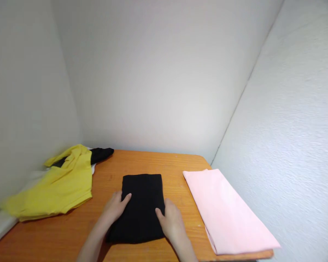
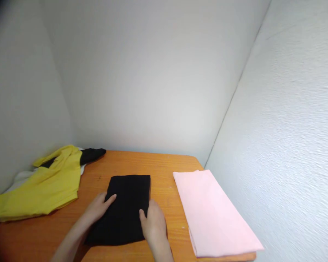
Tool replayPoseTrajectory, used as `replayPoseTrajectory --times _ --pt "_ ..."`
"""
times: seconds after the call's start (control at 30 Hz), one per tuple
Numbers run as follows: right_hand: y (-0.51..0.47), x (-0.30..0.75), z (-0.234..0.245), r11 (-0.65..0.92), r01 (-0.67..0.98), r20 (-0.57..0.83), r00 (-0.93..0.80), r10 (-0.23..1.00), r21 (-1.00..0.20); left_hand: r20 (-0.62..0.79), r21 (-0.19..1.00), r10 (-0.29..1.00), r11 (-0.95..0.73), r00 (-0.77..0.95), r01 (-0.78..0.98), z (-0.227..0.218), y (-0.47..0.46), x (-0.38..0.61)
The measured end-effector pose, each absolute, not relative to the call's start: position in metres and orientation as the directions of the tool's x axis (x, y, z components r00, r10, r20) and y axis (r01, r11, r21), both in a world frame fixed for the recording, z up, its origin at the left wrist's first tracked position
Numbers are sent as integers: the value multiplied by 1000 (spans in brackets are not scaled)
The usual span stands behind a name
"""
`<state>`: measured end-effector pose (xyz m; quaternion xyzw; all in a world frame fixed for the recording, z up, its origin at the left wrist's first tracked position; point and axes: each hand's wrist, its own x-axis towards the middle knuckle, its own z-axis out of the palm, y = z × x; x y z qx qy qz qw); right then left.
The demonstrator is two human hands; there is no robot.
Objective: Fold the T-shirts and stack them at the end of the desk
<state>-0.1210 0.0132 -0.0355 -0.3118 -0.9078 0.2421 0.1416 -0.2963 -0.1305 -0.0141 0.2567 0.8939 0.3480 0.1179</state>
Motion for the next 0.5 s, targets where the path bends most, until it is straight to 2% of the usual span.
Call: replayPoseTrajectory --times 0.1,0.17,0.27,0.37,0.5 --pt "26 -112 -29 624 392 164 -745 646 -676 12 880 564 386 -826 276 -13 -117 -282" --pt "40 -103 -21 601 320 222 -722 655 -733 12 952 570 244 -822 183 -5 -103 -270" --pt "69 -82 2 536 167 286 -696 658 -827 15 970 616 184 -788 162 23 -70 -248" --pt "106 -50 38 514 22 387 -631 673 -858 123 973 668 65 -734 222 63 -28 -218" --pt "156 14 76 515 24 447 -463 765 -857 279 959 722 -174 -633 224 93 26 -171"
